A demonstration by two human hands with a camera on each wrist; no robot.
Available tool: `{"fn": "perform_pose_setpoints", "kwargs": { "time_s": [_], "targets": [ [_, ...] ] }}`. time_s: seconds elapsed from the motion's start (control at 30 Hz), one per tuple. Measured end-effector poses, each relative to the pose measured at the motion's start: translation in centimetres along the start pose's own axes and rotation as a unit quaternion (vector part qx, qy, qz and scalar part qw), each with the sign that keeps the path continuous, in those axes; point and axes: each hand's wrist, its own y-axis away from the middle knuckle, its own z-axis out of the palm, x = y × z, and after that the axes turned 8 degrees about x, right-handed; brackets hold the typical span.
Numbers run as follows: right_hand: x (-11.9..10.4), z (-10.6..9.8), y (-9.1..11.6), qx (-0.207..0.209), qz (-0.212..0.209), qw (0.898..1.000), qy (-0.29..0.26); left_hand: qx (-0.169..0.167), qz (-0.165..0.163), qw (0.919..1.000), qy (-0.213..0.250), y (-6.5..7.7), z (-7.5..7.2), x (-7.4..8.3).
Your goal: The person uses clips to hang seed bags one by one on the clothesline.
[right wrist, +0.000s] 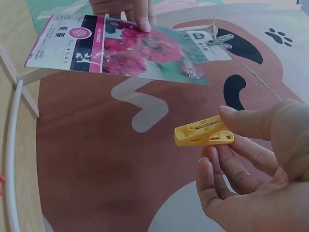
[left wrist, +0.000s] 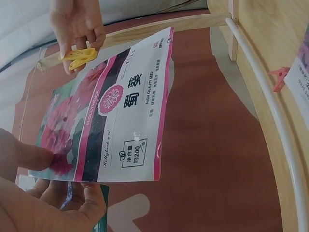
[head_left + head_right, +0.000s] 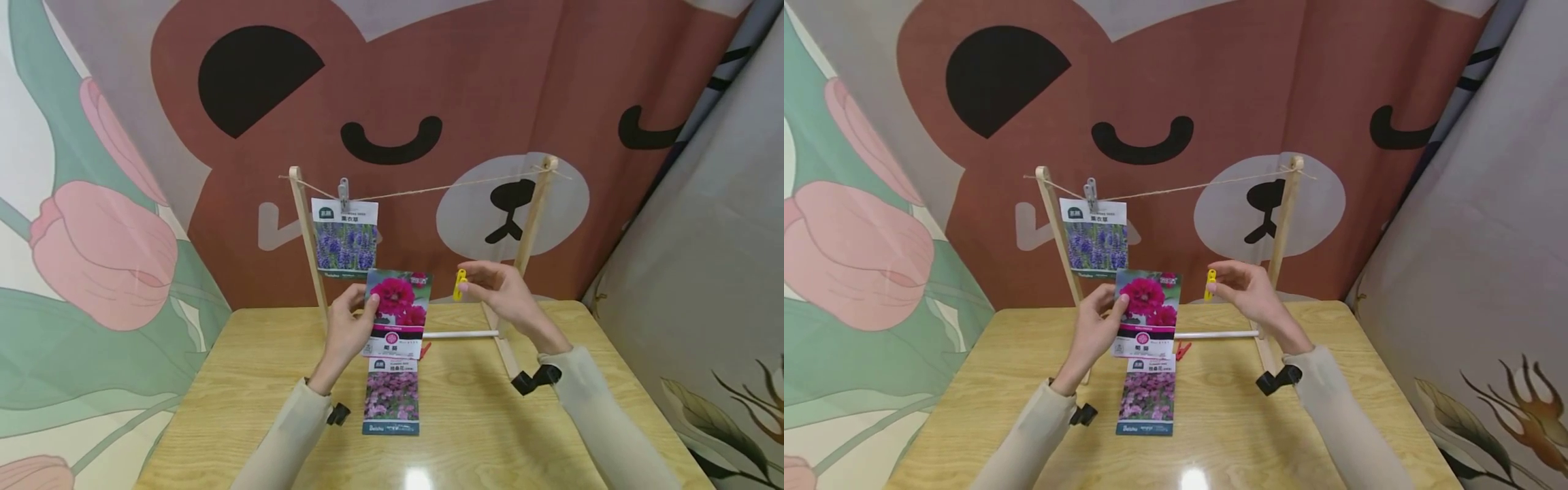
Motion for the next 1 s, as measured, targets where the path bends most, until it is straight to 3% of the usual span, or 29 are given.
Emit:
{"fn": "perform_pose_setpoints", "kwargs": {
  "time_s": [0.4,0.67,1.0],
  "targets": [
    [-1.2,-0.9,-0.5,-0.001,-0.014,1.0,-0.017,0.006,0.002,1.0,0.0,-0.4,0.8,0.6],
    [-2.3,-1.2,-0.9,-0.005,-0.033,0.999,-0.003,0.013,0.036,0.9992,-0.008,-0.9,1.1,0.8],
    [-4.0,-1.4,-2.1,0.007,-0.051,0.999,0.015,0.028,0.052,0.9981,-0.015,-1.6,1.6,1.3]
  ]
}}
